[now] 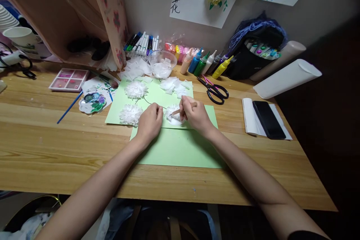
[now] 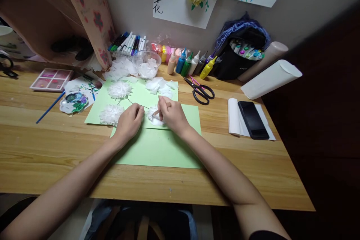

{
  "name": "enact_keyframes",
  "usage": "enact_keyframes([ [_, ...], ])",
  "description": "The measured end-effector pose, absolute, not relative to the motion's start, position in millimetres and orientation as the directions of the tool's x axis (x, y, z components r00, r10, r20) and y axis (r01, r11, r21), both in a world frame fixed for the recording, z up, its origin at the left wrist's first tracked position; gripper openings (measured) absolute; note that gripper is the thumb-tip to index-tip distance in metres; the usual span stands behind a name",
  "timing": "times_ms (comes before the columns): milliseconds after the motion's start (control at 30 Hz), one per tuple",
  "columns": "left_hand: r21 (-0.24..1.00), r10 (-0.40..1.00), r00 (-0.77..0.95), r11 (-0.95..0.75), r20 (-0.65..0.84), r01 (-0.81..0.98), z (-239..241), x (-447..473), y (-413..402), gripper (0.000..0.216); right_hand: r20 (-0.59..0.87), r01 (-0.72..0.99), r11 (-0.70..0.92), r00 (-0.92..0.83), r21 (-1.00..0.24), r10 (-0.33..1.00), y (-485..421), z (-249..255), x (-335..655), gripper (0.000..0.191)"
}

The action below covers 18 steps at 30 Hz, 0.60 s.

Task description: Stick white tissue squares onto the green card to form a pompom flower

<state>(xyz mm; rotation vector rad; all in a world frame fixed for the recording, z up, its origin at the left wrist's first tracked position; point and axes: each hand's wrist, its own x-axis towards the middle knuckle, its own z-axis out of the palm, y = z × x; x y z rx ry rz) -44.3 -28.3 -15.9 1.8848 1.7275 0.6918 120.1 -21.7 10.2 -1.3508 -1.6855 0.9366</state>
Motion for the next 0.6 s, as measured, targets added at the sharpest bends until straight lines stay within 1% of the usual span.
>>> enact_keyframes([
  [100, 0.651, 0.996, 0.078, -0.092, 0.051, 0.754, -16.8, -44.8, -27.9, 0.024, 0.053, 0.436, 0.102, -0.125, -0.894, 0.991, -6.5, 18.5, 112.3, 0.046],
  [233, 0.638, 0.993, 0.097, -0.118, 0.067, 0.761, -18.2, -45.2, -28.1, 0.023, 0.057, 0.453, 0.118, -0.145, -0.884, 0.988, -3.8, 20.4, 109.9, 0.048],
  [300, 0.634, 0.992, 0.101, -0.125, 0.073, 0.763, -18.7, -45.3, -28.2, 0.023, 0.091, 0.414, 0.142, -0.141, -0.899, 0.986, -10.9, 18.4, 112.4, 0.047],
  [433, 0.63, 0.991, 0.1, -0.13, 0.083, 0.765, -19.2, -45.3, -27.9, 0.024, 0.195, 0.308, 0.203, -0.057, -0.929, 0.979, -29.1, 11.5, 120.1, 0.045],
  [500, 0.63, 0.992, 0.098, -0.129, 0.083, 0.766, -19.3, -45.3, -27.5, 0.024, 0.234, 0.301, 0.239, -0.053, -0.923, 0.971, -34.9, 8.9, 123.2, 0.044],
  [600, 0.633, 0.992, 0.093, -0.124, 0.083, 0.764, -19.4, -45.7, -27.3, 0.024, 0.27, 0.328, 0.286, -0.093, -0.901, 0.958, -37.8, 7.0, 124.9, 0.044],
])
